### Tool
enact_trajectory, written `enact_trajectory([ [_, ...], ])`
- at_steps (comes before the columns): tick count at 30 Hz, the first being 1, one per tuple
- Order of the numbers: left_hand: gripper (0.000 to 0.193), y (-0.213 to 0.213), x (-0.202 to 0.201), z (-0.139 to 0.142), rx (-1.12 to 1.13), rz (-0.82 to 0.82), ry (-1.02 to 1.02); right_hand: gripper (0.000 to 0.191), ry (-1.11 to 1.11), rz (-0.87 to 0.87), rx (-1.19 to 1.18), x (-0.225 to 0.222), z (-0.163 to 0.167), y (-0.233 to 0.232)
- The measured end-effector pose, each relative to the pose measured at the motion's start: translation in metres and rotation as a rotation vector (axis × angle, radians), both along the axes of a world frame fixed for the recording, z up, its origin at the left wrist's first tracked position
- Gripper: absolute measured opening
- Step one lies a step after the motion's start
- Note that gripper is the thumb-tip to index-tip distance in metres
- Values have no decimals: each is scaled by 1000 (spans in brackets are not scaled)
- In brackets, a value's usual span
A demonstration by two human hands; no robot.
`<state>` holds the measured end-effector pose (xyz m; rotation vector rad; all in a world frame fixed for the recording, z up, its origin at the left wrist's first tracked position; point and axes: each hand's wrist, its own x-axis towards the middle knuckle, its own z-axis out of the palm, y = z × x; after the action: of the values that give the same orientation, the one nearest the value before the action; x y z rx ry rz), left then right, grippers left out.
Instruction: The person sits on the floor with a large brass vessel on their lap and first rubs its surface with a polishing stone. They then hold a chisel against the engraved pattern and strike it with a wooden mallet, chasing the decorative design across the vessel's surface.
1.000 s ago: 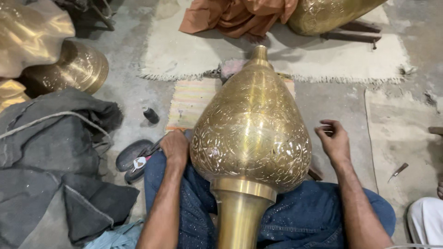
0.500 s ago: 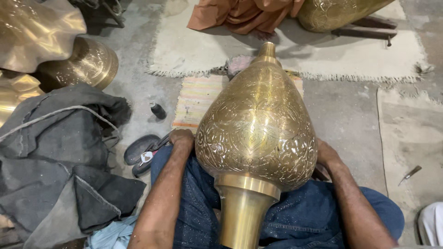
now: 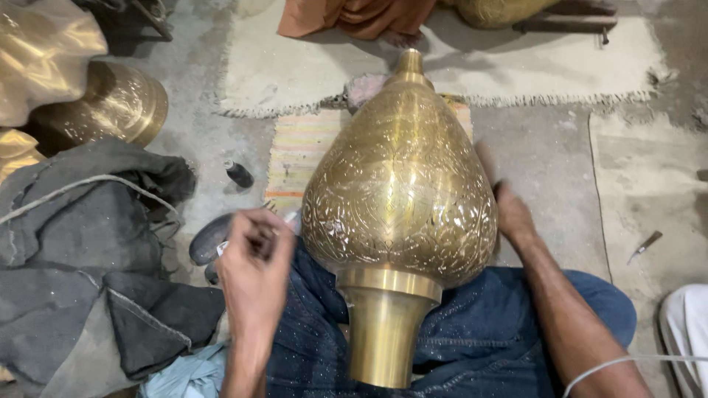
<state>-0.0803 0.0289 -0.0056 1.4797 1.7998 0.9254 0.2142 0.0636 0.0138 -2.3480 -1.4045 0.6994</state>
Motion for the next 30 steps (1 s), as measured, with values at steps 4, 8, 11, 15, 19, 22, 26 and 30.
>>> enact_trajectory([
  [4,29,-28,13,3,180,-432,-642,46,341,-233,389,14,0,-6],
  [8,24,-35,30,0,39,-405,-719,54,286,-97,694,31,-1,-35],
  [11,17,-33,43,-3,109,-370,-604,44,-74,146,779,40,-7,-63],
  [15,14,-22,57,-6,168,-362,-843,44,-263,294,871,48,-19,-85],
  [19,20,-12,62,-4,172,-298,-870,48,-259,273,775,55,-21,-82],
  [22,23,-6,65,3,147,-249,-905,53,-373,369,658,56,-12,-75],
  [26,24,5,71,20,141,-293,-789,54,-418,404,597,48,6,-68],
  [30,25,26,82,36,125,-358,-761,60,-332,336,552,45,18,-62],
])
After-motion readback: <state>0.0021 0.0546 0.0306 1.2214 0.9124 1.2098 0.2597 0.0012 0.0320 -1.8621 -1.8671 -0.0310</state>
